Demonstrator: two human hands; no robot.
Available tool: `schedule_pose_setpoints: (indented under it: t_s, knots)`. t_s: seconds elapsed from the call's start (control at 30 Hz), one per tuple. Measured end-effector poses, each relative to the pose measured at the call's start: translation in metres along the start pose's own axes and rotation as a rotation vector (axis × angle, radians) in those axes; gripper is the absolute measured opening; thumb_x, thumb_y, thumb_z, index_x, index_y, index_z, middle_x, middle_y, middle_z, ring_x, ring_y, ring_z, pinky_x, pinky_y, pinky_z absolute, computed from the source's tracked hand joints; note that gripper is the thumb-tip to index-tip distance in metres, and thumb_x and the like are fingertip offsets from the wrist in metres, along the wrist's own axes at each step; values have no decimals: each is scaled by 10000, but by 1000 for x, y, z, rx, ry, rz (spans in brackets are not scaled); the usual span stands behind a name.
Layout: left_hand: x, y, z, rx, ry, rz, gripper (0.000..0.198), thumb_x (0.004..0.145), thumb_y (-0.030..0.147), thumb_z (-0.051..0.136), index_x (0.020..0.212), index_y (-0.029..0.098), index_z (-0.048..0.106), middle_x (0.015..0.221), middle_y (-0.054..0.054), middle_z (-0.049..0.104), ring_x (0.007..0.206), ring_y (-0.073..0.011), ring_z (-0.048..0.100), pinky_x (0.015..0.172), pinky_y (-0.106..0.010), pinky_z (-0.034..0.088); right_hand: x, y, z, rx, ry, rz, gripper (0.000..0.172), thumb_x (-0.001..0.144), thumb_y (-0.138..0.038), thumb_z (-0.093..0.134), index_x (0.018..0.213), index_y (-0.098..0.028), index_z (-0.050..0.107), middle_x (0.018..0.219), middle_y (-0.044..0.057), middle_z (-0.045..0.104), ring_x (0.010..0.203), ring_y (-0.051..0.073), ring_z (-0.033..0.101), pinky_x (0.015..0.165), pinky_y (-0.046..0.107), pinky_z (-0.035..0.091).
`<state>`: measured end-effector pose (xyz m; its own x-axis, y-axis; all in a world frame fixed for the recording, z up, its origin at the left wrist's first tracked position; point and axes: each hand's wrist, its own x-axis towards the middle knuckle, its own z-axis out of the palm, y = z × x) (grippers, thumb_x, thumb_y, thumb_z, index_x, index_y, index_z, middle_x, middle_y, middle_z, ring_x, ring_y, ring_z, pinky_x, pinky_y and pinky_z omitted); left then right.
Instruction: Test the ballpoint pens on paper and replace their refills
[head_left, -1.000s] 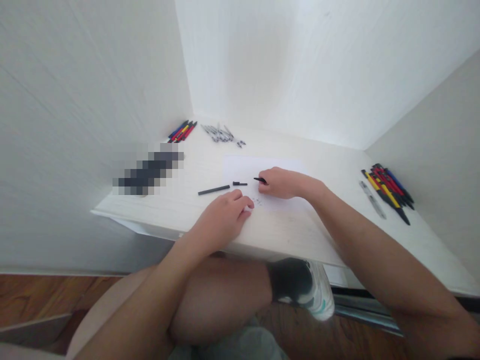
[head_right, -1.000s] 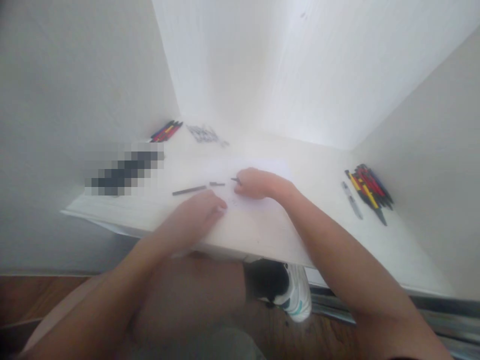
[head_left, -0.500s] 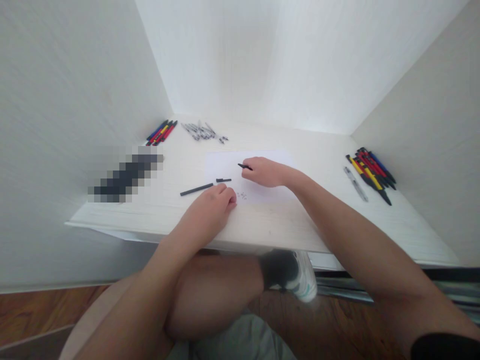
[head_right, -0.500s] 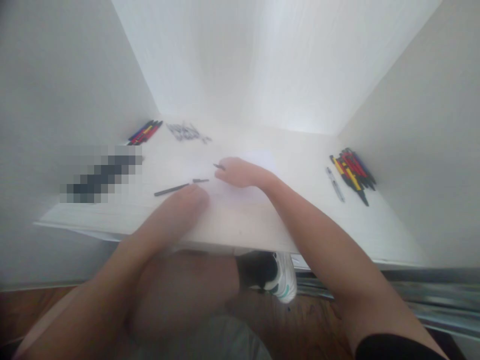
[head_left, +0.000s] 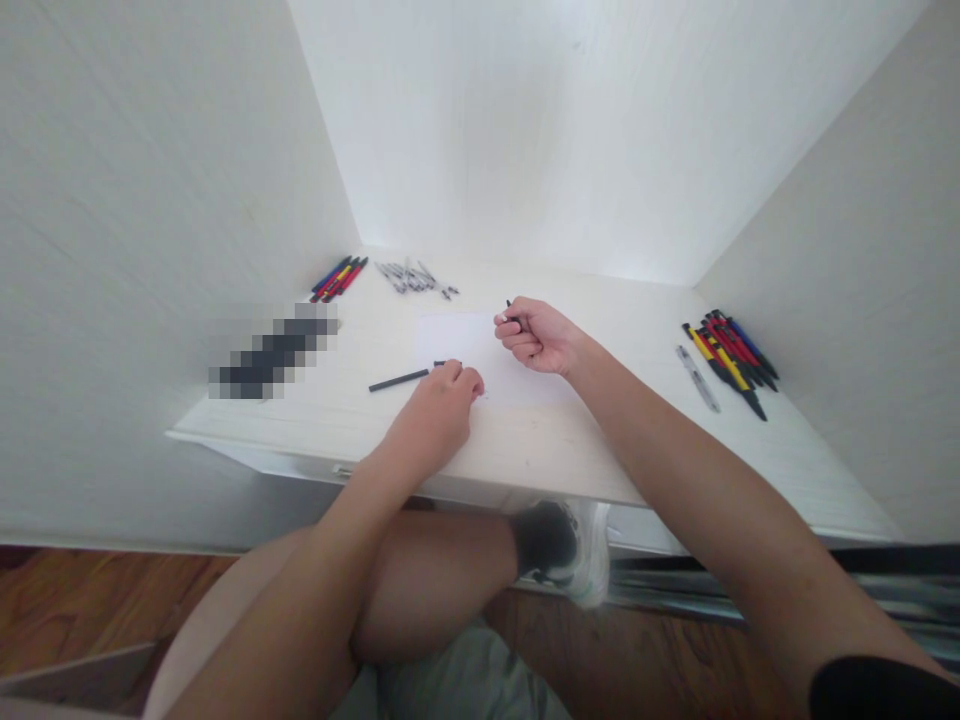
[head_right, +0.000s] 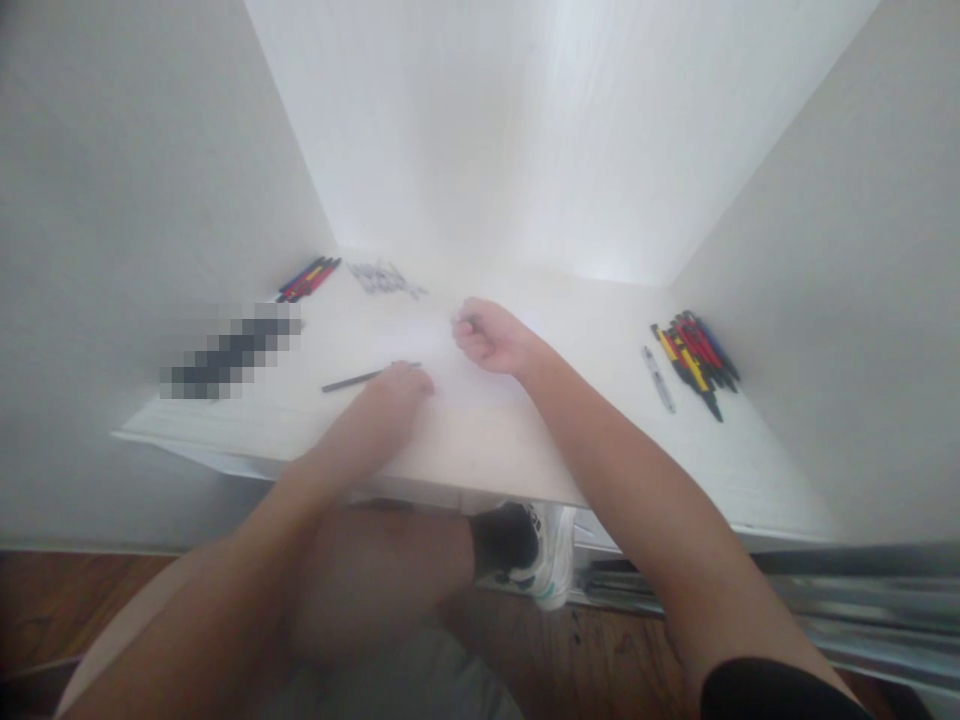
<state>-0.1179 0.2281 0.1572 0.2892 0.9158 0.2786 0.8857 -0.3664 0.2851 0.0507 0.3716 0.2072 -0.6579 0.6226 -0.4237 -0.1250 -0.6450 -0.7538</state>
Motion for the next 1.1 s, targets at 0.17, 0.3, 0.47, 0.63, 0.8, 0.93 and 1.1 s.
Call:
schedule_pose_setpoints:
  t_s: [0.17, 0.3, 0.47, 0.63, 0.8, 0.93, 1.1]
  knots:
    - [9, -1, -9, -359, 239, -152, 266, 1018, 197, 426, 1074, 169, 684, 1087, -96, 703, 1023, -220, 644, 969, -363, 502, 2, 4, 0, -17, 8, -4, 177, 791, -100, 469, 704, -207, 358, 530, -75, 352, 389, 33, 152, 292, 131, 114]
    - [16, -1, -17, -552, 191, -308, 292, 1007, 285, 473, 946, 173, 736, 857, -47, 723, 811, -195, 647, 786, -319, 513, 3, 6, 0, 0, -6, 6, 158, 749, -128, 483, 698, -207, 356, 530, -69, 349, 391, 35, 155, 296, 135, 117]
    - [22, 5, -16, -722, 184, -403, 257, 945, 351, 587, 835, 158, 715, 725, -21, 670, 679, -161, 590, 665, -282, 482, 7, 7, -2, 48, -15, 14, 124, 735, -174, 467, 704, -207, 351, 529, -61, 352, 378, 32, 174, 295, 137, 111]
    - [33, 8, -4, -933, 350, -441, 140, 853, 280, 688, 823, 150, 731, 732, -27, 707, 673, -144, 628, 673, -260, 520, 7, 6, 5, 95, 48, 22, 161, 757, -153, 433, 714, -227, 297, 527, -74, 283, 370, 42, 169, 297, 152, 106]
    - [43, 10, 5, -1074, 503, -492, 188, 788, 288, 786, 922, 157, 767, 861, -64, 779, 734, -171, 709, 718, -287, 583, 11, 11, 7, 57, 89, -51, 221, 800, -105, 463, 712, -223, 299, 544, -84, 284, 376, 24, 154, 306, 142, 98]
    - [47, 12, 9, -1057, 520, -493, 208, 786, 291, 802, 941, 152, 785, 878, -75, 792, 739, -179, 730, 738, -299, 603, 15, 15, 3, 40, 99, -97, 253, 806, -55, 478, 705, -217, 313, 555, -74, 329, 394, 25, 156, 316, 147, 113]
    - [54, 13, 10, -971, 503, -475, 203, 780, 266, 797, 940, 141, 794, 822, -65, 786, 687, -171, 724, 678, -277, 594, 14, 15, 3, 84, 137, -132, 309, 852, -46, 481, 690, -223, 286, 556, -84, 275, 406, 29, 132, 323, 155, 102]
